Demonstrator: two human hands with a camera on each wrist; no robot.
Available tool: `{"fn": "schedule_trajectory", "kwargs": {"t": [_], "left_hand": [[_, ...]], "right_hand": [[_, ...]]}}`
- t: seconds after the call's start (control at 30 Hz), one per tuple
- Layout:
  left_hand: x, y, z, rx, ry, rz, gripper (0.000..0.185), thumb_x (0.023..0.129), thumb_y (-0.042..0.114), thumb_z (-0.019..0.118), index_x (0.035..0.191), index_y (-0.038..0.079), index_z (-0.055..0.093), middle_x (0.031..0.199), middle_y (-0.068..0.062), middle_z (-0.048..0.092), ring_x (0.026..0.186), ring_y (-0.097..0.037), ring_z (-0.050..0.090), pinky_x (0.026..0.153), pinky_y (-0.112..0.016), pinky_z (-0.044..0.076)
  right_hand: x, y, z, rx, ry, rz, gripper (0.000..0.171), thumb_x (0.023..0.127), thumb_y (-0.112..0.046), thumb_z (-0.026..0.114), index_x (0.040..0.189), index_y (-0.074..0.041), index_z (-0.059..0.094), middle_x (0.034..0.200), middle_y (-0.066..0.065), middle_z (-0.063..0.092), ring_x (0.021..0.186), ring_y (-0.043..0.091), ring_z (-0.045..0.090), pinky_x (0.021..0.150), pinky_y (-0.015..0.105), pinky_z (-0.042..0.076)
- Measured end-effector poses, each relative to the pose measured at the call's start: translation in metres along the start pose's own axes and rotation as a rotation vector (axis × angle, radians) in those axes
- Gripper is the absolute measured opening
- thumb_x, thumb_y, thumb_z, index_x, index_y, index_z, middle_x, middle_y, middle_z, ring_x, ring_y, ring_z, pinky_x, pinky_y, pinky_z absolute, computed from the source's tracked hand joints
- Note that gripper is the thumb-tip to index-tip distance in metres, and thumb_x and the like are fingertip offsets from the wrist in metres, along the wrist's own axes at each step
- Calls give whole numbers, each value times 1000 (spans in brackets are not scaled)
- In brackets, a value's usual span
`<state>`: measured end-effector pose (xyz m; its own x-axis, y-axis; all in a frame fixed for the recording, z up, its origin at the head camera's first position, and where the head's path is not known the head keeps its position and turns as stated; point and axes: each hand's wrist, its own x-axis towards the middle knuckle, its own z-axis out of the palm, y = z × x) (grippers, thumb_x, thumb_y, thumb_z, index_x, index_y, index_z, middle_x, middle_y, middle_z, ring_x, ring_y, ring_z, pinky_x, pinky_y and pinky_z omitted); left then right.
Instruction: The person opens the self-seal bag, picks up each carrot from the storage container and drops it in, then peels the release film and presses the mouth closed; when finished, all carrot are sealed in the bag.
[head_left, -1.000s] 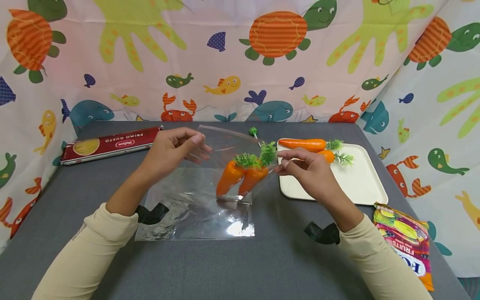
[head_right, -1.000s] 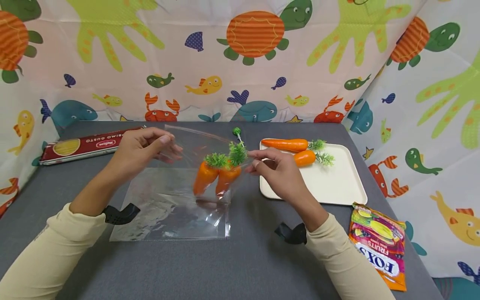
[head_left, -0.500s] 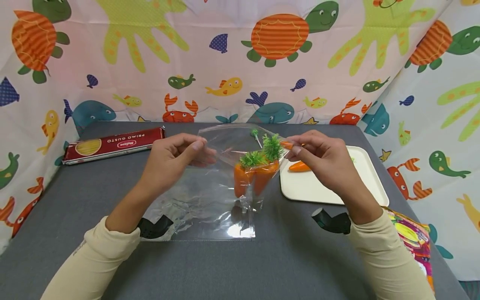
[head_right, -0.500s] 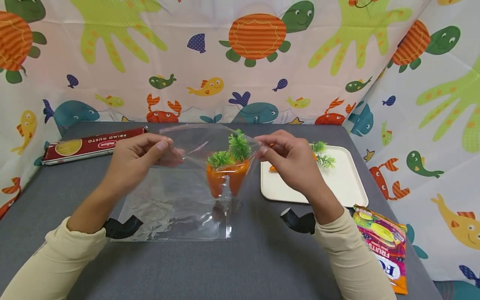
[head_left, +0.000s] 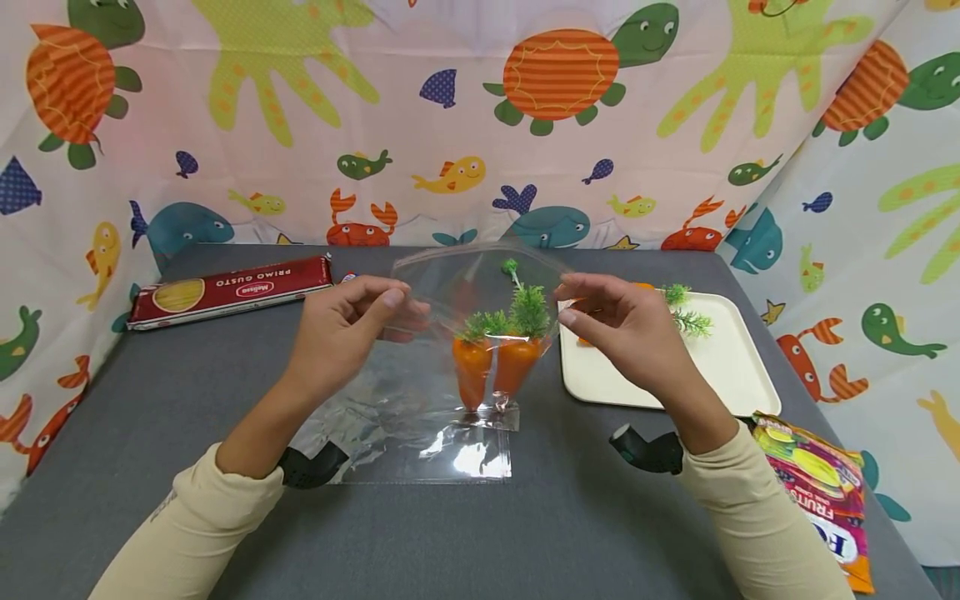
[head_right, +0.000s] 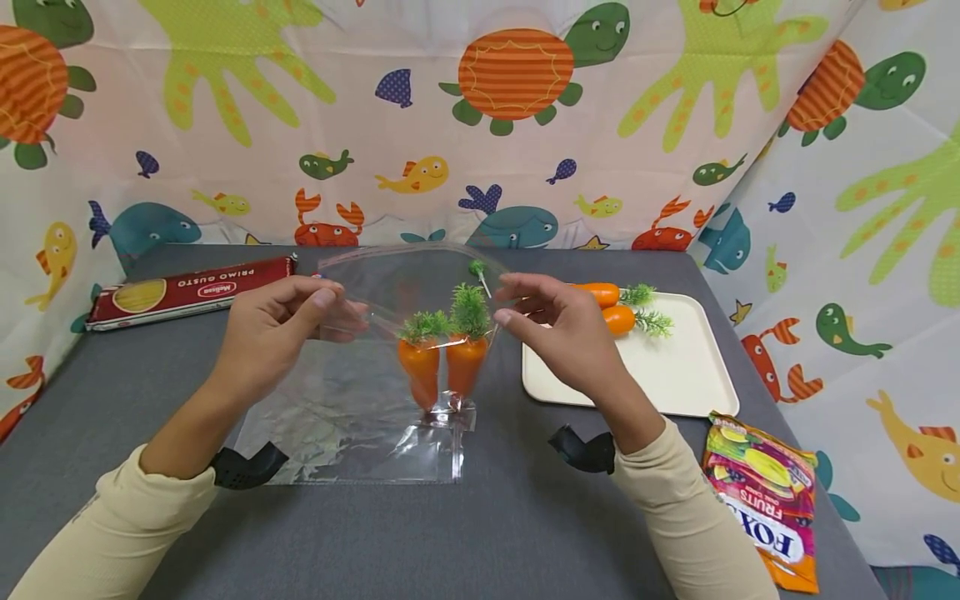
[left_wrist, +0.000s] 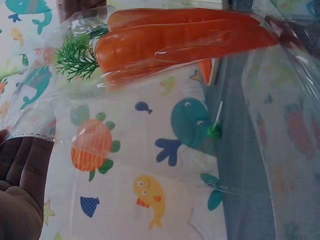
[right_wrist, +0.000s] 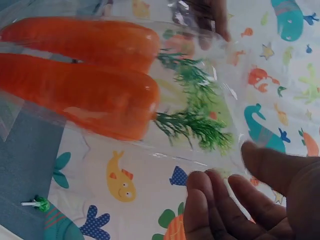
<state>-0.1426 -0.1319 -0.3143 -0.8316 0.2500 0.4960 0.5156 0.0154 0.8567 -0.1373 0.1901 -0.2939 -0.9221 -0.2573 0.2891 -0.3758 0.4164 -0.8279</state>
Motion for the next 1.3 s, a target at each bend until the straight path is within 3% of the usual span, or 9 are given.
{"fn": "schedule_trajectory", "kwargs": {"t": [0.2, 0.47, 0.6, 0.8, 0.97, 1.13, 1.3], "left_hand": [[0, 0, -1, -14, -2, 4, 20, 99, 6, 57, 109, -10, 63, 95, -15, 72, 82, -25, 72, 68, -39, 57], [-1, 1, -1, -14, 48, 71, 16, 98, 3, 56, 107, -7, 66, 99, -18, 72, 87, -25, 71, 74, -36, 56], [0, 6, 0, -27, 84, 105, 17, 99, 3, 56, 106, -8, 67, 98, -19, 72, 85, -27, 71, 73, -37, 57], [2, 21, 2, 3, 110, 112, 15, 96, 1, 59, 106, -5, 69, 92, -18, 72, 80, -26, 72, 71, -36, 57], [1, 31, 6, 67, 102, 96, 17, 95, -2, 60, 107, -2, 71, 89, -14, 73, 78, -24, 72, 70, -35, 57], [4, 32, 8, 89, 72, 79, 17, 95, -1, 60, 108, -2, 71, 89, -11, 74, 78, -23, 72, 67, -35, 57], [9, 31, 13, 85, 46, 63, 17, 95, 2, 62, 108, 0, 72, 87, -8, 74, 77, -22, 72, 67, -36, 57]], "right_hand": [[2, 0, 3, -64, 61, -21, 21, 91, -14, 70, 109, -3, 72, 107, 7, 71, 89, 10, 68, 74, 21, 54], [2, 8, 2, 82, 120, -100, 13, 91, -4, 68, 100, 5, 72, 105, 16, 70, 85, 14, 69, 76, 25, 55], [0, 11, 1, 114, 115, -113, 13, 92, -5, 67, 101, 4, 72, 107, 10, 71, 79, 18, 69, 73, 28, 56], [-3, 12, 0, 185, 88, -60, 14, 92, -7, 67, 99, 5, 71, 112, 9, 70, 82, 20, 69, 74, 30, 56], [-10, 17, 0, 240, 61, 22, 14, 92, -8, 68, 99, 3, 70, 96, 10, 71, 80, 22, 69, 75, 33, 56], [-13, 25, 0, 251, 58, 80, 16, 93, -10, 68, 102, 3, 68, 89, 13, 69, 79, 25, 69, 75, 35, 57], [-16, 29, -4, 258, 60, 61, 18, 93, -9, 68, 105, 4, 67, 89, 14, 69, 80, 25, 69, 75, 35, 56]]}}
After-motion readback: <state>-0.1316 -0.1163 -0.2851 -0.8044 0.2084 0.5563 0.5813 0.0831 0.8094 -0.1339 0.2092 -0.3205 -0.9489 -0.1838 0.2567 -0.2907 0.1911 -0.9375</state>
